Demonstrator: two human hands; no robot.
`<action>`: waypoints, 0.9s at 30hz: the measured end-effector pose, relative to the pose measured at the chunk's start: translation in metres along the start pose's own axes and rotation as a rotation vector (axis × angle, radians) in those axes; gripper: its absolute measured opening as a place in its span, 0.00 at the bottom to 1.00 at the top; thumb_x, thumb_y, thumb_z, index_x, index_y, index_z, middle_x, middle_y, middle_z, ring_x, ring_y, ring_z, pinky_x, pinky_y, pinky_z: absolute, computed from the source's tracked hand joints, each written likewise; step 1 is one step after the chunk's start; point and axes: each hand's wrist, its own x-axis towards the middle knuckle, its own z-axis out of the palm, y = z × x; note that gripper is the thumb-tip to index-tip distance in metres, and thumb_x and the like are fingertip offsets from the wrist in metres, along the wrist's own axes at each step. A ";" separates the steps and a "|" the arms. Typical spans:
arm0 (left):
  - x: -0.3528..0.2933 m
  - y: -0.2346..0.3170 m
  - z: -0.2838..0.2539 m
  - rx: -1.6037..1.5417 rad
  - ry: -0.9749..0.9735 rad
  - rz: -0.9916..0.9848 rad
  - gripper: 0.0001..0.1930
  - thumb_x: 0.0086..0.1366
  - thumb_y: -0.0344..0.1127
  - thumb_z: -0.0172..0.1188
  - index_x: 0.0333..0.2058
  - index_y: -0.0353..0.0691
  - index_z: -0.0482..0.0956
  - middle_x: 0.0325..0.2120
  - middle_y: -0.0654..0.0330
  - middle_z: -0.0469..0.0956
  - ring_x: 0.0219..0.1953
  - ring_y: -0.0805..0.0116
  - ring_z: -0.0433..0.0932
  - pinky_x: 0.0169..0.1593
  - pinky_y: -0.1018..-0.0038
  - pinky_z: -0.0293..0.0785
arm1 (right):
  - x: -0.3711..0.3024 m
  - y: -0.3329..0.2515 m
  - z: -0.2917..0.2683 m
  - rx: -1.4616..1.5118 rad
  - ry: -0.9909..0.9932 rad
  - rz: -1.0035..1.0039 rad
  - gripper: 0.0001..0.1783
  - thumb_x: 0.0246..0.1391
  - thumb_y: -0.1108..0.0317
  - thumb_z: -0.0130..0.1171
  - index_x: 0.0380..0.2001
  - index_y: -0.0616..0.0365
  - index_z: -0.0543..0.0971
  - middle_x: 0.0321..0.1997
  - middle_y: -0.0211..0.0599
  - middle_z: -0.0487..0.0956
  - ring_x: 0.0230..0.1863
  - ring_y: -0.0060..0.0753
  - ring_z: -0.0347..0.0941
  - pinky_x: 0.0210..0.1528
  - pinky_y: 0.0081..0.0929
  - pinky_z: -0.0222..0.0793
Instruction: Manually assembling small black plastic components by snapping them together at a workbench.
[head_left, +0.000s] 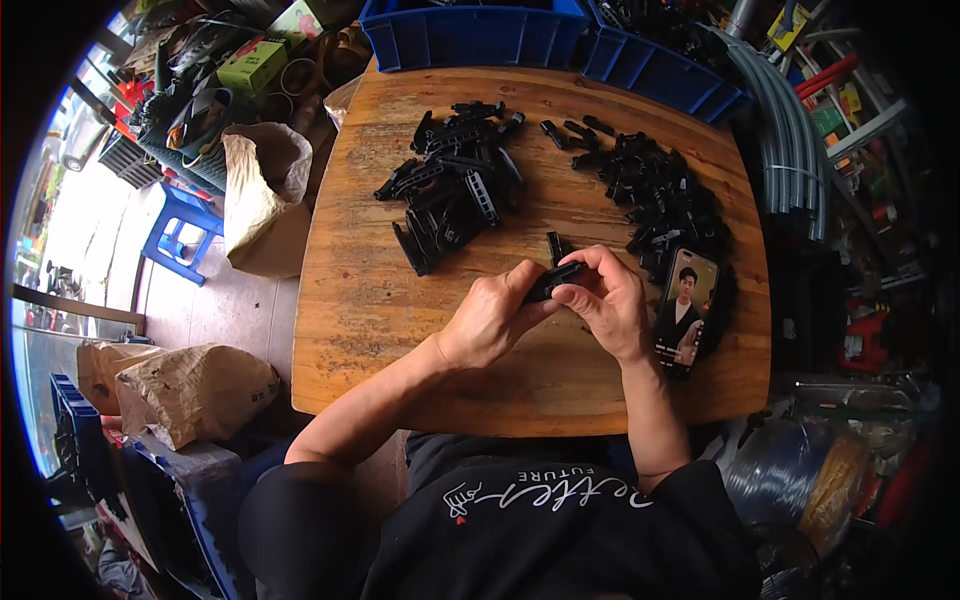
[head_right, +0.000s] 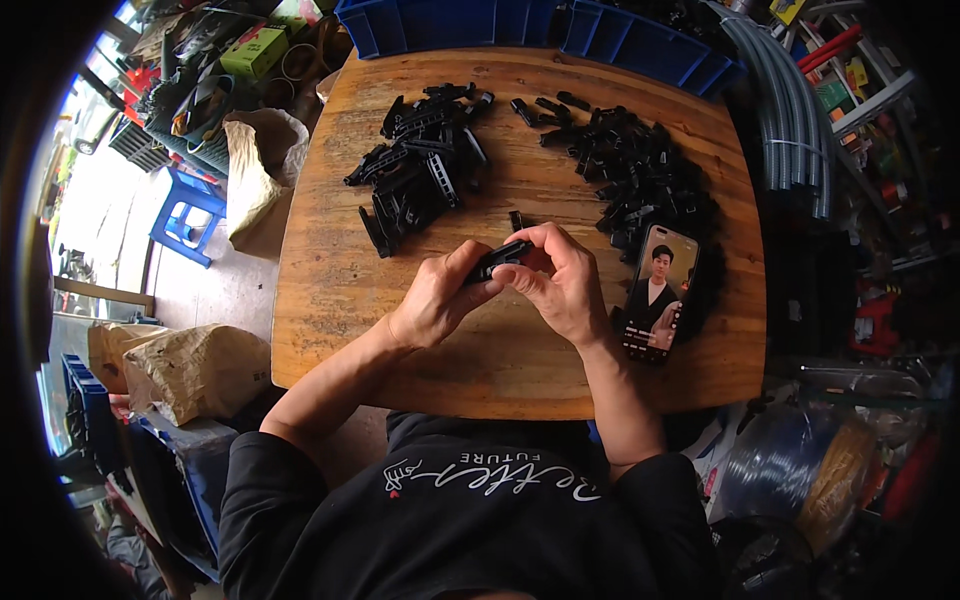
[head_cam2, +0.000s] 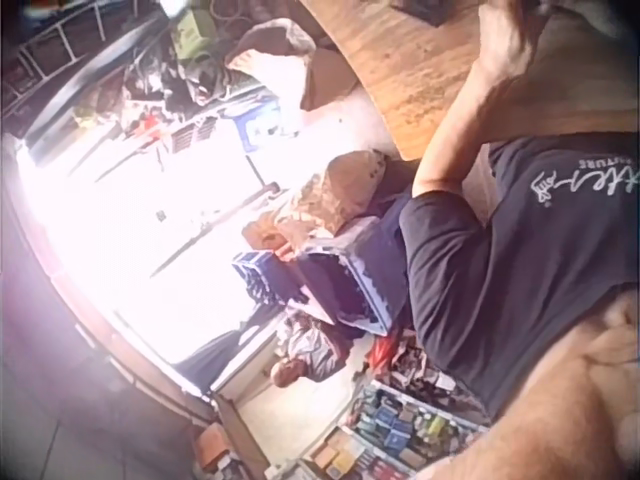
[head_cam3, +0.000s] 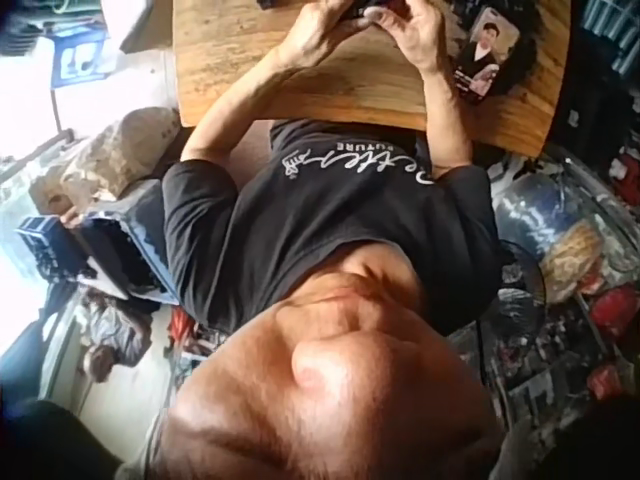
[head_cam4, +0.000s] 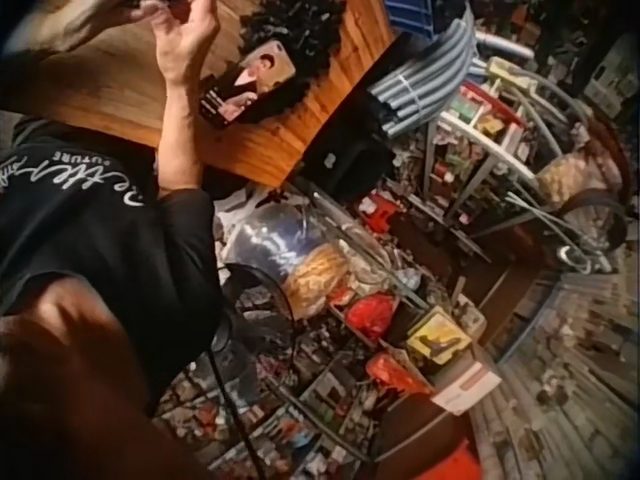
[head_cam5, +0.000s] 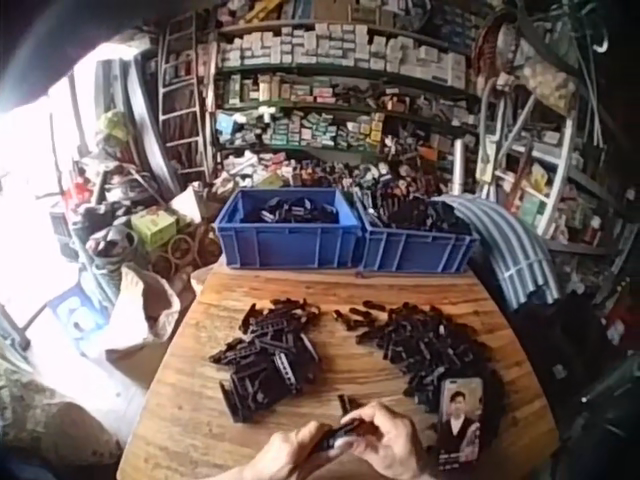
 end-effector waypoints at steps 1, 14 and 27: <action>-0.001 0.001 -0.001 -0.003 -0.004 0.003 0.12 0.61 0.36 0.57 0.34 0.33 0.66 0.19 0.46 0.69 0.23 0.43 0.70 0.26 0.62 0.65 | -0.001 0.000 0.000 -0.011 0.003 -0.015 0.20 0.47 0.59 0.65 0.37 0.60 0.72 0.29 0.22 0.72 0.29 0.11 0.65 0.30 0.09 0.61; 0.009 0.005 -0.029 -0.454 -0.010 -0.280 0.15 0.59 0.40 0.60 0.39 0.36 0.72 0.26 0.64 0.76 0.27 0.77 0.70 0.32 0.79 0.67 | 0.008 -0.015 -0.014 0.011 -0.017 -0.026 0.23 0.42 0.52 0.67 0.30 0.61 0.75 0.29 0.26 0.73 0.27 0.15 0.65 0.32 0.14 0.62; 0.015 -0.005 -0.042 0.402 0.053 0.321 0.20 0.43 0.28 0.64 0.40 0.41 0.78 0.26 0.59 0.75 0.31 0.61 0.72 0.38 0.70 0.69 | -0.001 -0.003 0.002 -0.594 -0.185 -0.227 0.14 0.40 0.71 0.66 0.32 0.62 0.76 0.28 0.36 0.73 0.29 0.33 0.73 0.32 0.26 0.68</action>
